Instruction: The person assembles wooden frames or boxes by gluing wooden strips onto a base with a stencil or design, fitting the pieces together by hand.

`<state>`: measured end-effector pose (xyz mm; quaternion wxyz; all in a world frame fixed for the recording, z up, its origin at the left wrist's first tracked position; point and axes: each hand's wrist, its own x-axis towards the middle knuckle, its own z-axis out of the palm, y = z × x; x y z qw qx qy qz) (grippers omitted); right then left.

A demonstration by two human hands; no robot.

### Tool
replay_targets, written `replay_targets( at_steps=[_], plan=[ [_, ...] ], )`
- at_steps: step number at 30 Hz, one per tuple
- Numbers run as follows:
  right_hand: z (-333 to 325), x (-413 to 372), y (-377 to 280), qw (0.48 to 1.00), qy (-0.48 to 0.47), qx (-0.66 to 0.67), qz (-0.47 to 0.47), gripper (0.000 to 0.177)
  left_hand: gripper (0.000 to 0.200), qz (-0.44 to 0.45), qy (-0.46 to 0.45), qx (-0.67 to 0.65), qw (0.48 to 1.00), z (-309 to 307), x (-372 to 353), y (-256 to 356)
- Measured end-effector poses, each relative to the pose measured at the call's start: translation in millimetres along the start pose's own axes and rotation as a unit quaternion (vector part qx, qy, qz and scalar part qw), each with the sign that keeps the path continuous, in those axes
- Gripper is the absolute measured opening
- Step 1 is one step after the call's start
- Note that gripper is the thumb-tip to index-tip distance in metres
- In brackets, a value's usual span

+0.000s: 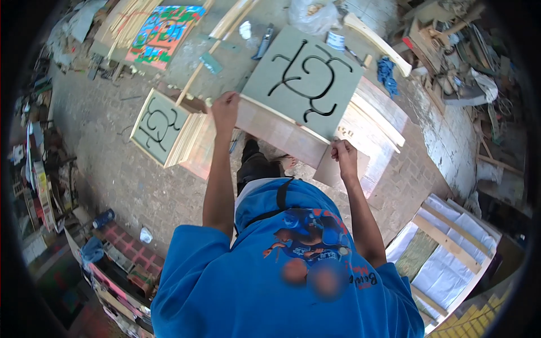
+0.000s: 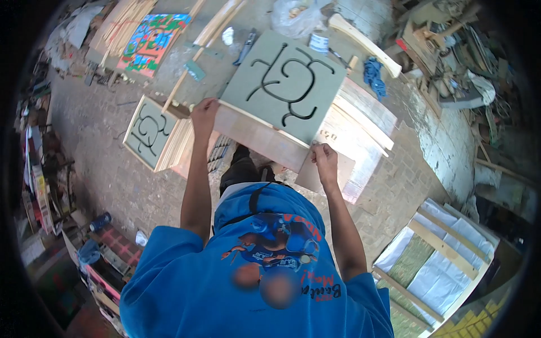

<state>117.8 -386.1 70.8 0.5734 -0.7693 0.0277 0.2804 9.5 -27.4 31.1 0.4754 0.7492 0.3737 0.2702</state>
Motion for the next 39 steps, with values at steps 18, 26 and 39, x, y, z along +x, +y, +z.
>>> replay_targets(
  at_steps=[18,26,39],
  plan=[
    [-162.3,89.2,30.4,0.773,0.199,-0.555,-0.235,0.033,0.027,-0.222,0.012,-0.029,0.975,-85.1,-93.6,-31.6],
    [-161.5,101.3,29.5,0.764,0.174,-0.577,-0.229,0.027,0.029,-0.218,-0.042,-0.046,0.974,-62.8,-99.4,-9.0],
    [-130.0,-2.6,-37.3,0.956,0.135,-0.238,-0.110,0.013,0.023,0.005,-0.261,-0.059,0.964,4.2,-38.9,160.2]
  ],
)
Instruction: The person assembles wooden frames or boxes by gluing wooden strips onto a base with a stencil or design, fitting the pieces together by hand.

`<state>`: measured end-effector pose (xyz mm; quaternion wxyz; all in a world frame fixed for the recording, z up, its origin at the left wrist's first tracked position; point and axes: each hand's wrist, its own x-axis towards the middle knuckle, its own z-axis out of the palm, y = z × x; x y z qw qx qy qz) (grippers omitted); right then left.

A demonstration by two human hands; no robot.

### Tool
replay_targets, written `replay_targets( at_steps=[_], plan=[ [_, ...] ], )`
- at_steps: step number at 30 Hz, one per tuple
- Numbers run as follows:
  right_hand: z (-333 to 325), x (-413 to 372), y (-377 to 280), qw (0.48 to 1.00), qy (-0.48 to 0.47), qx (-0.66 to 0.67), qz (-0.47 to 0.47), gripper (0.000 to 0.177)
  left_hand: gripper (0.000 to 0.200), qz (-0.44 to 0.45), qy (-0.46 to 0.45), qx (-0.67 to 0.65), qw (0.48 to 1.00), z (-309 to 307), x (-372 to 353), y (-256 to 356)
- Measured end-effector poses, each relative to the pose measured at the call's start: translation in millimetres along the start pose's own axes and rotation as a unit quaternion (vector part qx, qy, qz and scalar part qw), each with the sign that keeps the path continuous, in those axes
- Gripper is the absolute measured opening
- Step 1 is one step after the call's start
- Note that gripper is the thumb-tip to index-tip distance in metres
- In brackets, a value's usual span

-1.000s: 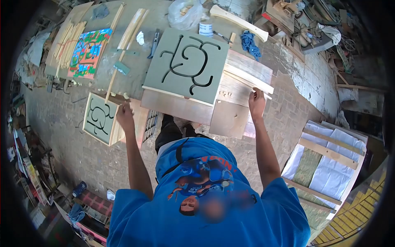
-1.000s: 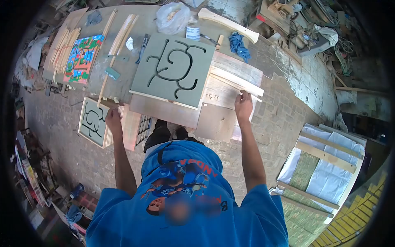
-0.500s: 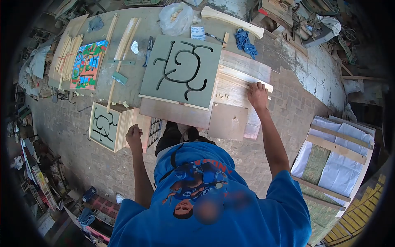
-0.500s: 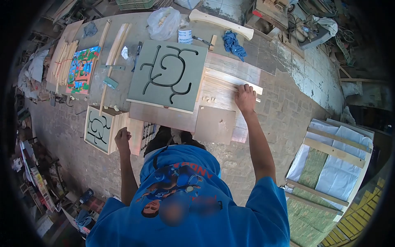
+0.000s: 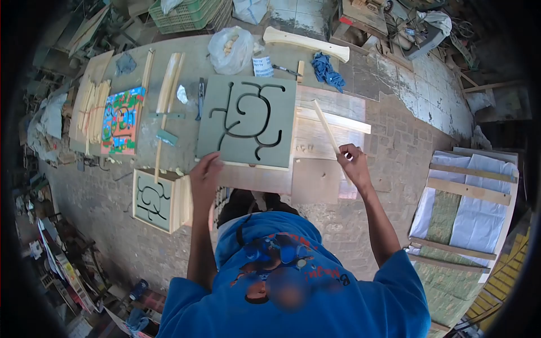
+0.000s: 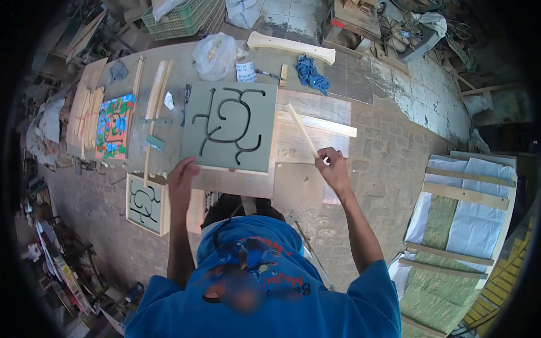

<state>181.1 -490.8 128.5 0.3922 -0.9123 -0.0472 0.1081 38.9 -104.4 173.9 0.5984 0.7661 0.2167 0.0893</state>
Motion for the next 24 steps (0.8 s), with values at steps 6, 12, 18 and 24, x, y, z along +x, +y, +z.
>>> replay_targets(
  at_steps=[6,12,18,24],
  plan=[
    [36.2,-18.1,-130.3,0.985,0.045,-0.057,-0.156,0.012,0.028,0.041,-0.098,-0.198,0.974,44.1,81.8,72.3],
    [74.9,-2.3,-192.0,0.968,0.059,-0.111,-0.215,0.014,0.023,0.036,-0.130,-0.235,0.962,-16.7,129.2,62.5],
    [99.0,20.8,-215.6,0.961,0.056,-0.121,-0.243,0.018,0.019,0.112,-0.201,-0.270,0.935,-64.0,164.1,49.5],
    [91.2,40.0,-247.4,0.954,0.072,-0.109,-0.271,0.021,0.018,0.170,-0.195,-0.322,0.911,-88.5,188.9,45.0]
  ],
)
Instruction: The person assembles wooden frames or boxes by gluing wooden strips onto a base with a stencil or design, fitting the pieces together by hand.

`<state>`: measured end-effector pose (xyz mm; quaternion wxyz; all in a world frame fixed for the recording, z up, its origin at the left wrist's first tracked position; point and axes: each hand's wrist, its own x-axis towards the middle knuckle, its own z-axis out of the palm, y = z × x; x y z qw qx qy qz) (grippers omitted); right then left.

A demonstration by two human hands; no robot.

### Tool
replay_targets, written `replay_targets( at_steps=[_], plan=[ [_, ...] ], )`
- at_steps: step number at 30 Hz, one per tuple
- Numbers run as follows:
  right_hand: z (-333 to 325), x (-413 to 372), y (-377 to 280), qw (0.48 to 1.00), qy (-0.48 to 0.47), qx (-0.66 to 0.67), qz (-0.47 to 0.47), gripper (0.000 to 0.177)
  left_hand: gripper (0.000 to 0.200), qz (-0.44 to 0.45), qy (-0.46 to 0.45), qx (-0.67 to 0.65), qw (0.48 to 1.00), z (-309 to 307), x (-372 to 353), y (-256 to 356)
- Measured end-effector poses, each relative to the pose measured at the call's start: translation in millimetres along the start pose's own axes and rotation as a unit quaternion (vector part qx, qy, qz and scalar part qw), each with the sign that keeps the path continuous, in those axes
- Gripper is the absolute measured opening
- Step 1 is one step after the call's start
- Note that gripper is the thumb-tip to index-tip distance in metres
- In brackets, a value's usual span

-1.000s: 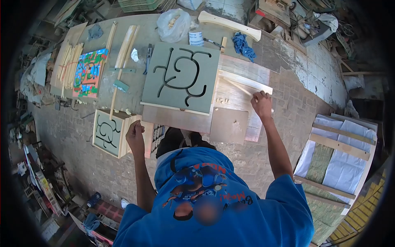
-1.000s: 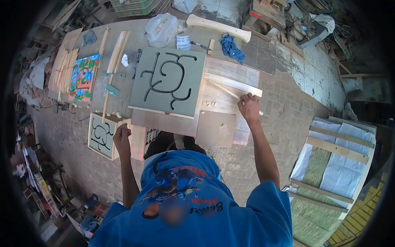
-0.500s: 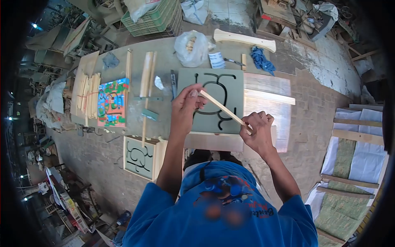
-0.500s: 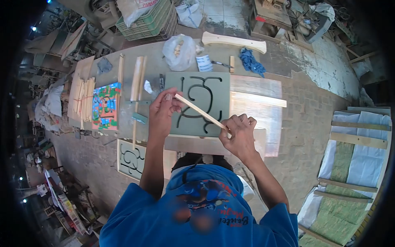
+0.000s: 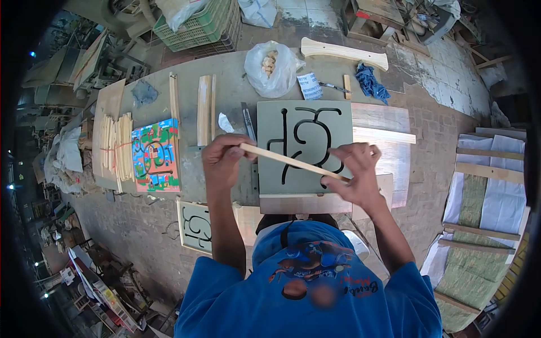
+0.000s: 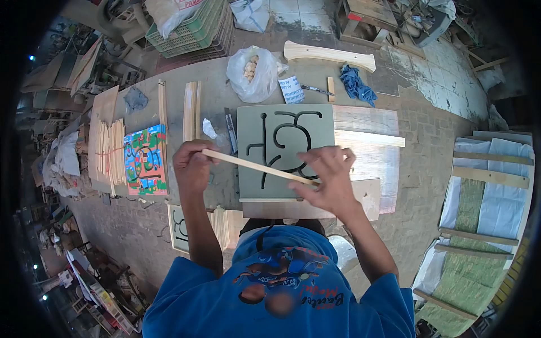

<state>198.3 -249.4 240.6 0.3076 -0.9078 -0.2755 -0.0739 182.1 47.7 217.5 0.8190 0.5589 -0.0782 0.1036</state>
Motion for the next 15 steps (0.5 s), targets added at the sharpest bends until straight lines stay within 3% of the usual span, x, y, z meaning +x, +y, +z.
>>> replay_targets(
  at_steps=[3,5,6,9,11,12,13,15],
  plan=[
    [-8.1,-2.6,43.6,0.980,0.080,0.092,0.158,0.031,0.021,0.028,0.032,0.021,0.999,-26.1,2.9,5.3],
    [-15.2,-1.6,68.2,0.914,0.064,0.240,0.321,0.043,0.024,0.055,0.011,-0.063,0.996,-43.9,6.0,8.4],
    [-16.9,-3.9,78.9,0.914,0.067,0.235,0.324,0.043,0.024,0.053,0.009,-0.069,0.996,-51.5,6.0,8.6],
    [-23.7,-7.6,88.5,0.821,-0.121,0.409,0.379,0.052,0.025,0.086,0.045,-0.052,0.994,-68.2,6.5,6.7],
    [-20.4,-11.1,79.4,0.756,-0.149,0.518,0.371,0.053,0.027,0.090,0.048,-0.061,0.993,-72.3,6.2,7.1],
    [-20.1,-11.5,74.9,0.714,-0.153,0.566,0.383,0.044,0.025,0.093,0.033,-0.071,0.993,-73.5,5.8,6.1],
    [-16.7,-14.9,75.5,0.712,-0.152,0.567,0.384,0.044,0.025,0.091,0.032,-0.070,0.993,-73.4,5.0,6.1],
    [-6.2,-20.9,77.5,0.658,-0.114,0.653,0.357,0.029,0.023,0.052,0.020,-0.100,0.993,-73.2,2.4,5.8]
  ],
)
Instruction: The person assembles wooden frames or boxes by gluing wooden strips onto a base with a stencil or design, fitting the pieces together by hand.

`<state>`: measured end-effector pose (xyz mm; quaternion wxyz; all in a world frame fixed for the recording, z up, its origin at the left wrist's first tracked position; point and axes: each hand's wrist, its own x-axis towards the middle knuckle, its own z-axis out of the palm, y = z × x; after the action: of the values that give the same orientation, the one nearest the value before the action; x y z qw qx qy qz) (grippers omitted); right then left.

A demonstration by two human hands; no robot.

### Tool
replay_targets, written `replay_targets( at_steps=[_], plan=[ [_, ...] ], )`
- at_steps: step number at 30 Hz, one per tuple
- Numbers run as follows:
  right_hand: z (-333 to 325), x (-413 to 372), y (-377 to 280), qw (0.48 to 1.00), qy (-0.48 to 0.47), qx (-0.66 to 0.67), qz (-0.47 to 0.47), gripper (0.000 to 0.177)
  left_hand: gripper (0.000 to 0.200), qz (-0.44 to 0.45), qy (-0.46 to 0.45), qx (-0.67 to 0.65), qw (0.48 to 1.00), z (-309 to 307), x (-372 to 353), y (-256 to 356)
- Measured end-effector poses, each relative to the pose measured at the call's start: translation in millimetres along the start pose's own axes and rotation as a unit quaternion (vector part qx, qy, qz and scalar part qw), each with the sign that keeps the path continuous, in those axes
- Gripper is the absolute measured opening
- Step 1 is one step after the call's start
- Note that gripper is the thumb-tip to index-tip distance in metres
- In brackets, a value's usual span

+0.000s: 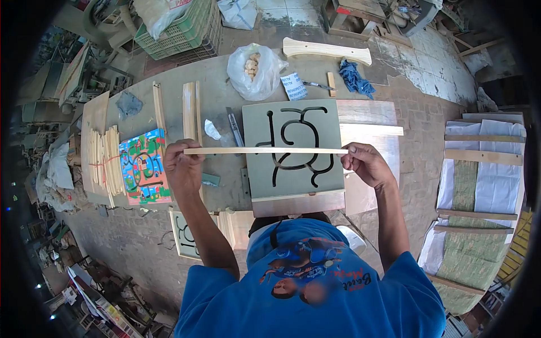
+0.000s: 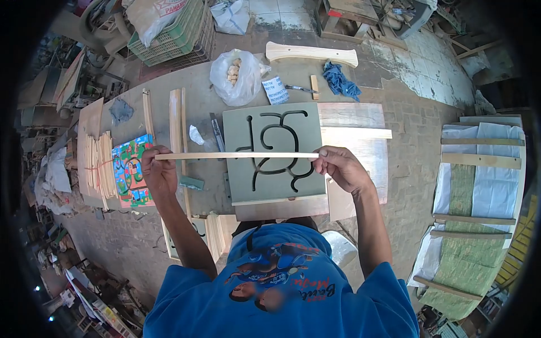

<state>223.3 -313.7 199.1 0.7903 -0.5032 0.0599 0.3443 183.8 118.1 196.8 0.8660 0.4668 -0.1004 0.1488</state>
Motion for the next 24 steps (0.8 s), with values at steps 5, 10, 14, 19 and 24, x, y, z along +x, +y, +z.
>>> replay_targets(
  at_steps=[5,10,14,19,24],
  plan=[
    [-1.1,4.3,2.7,0.994,0.021,0.102,-0.010,0.016,0.020,-0.020,0.029,-0.007,0.999,-6.3,-9.3,-15.9],
    [-6.0,5.8,-4.3,0.994,0.029,0.103,-0.021,0.018,0.026,-0.101,0.066,-0.001,0.993,-21.5,-23.4,-25.1],
    [-5.8,9.7,-9.1,0.995,0.043,0.089,-0.022,0.018,0.025,-0.146,0.113,0.032,0.982,-17.5,-27.9,-30.2],
    [-16.4,24.1,0.0,0.997,0.057,0.048,-0.024,0.020,0.027,-0.182,0.103,0.003,0.978,-23.0,-26.9,-29.2],
    [-39.7,52.0,-8.7,0.965,0.091,-0.244,-0.038,0.025,0.031,-0.262,0.106,0.253,0.925,-18.4,3.6,-34.7]
  ],
)
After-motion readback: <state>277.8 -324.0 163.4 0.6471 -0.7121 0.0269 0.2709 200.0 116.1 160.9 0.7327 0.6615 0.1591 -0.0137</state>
